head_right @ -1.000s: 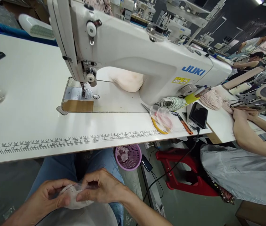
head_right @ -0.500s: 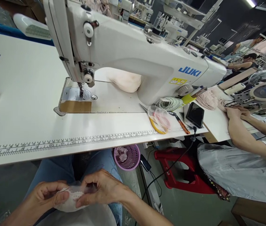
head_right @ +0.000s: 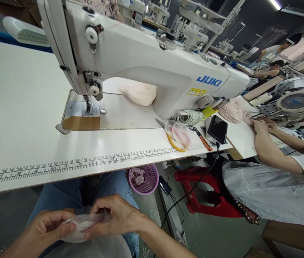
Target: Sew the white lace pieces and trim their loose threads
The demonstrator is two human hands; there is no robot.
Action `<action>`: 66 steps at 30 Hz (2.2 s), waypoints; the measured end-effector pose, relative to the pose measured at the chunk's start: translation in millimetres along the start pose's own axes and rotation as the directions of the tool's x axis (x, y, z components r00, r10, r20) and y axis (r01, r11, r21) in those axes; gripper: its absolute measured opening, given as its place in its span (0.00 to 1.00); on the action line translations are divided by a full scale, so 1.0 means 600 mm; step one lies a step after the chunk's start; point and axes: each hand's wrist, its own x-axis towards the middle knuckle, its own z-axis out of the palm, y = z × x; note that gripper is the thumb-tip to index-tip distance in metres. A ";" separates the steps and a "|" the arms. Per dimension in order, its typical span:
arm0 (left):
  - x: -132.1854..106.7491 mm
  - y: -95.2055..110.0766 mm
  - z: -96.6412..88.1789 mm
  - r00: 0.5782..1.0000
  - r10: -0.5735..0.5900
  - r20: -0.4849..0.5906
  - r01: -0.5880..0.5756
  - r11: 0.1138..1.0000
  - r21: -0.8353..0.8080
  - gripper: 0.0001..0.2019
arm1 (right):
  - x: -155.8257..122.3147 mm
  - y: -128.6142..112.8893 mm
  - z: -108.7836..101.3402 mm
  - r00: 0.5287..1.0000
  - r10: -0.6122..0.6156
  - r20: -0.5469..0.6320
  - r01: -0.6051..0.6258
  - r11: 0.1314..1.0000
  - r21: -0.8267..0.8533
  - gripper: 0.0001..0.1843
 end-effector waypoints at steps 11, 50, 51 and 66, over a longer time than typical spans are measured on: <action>0.002 0.004 0.009 1.000 0.016 -0.013 -0.016 1.000 0.017 0.22 | -0.003 -0.009 0.001 1.000 -0.019 -0.019 0.019 1.000 -0.017 0.21; 0.035 0.009 0.005 0.992 -0.020 0.125 0.018 1.000 0.014 0.21 | -0.013 -0.009 0.003 0.987 0.075 -0.143 -0.090 0.991 -0.102 0.23; 0.035 0.010 0.007 0.992 -0.009 0.126 0.007 1.000 0.019 0.22 | -0.013 -0.009 0.004 0.985 0.085 -0.152 -0.099 0.991 -0.090 0.23; 0.028 0.032 0.018 0.994 0.030 0.104 -0.044 0.989 0.140 0.21 | -0.019 -0.008 -0.005 0.988 0.108 -0.110 -0.109 0.994 -0.005 0.22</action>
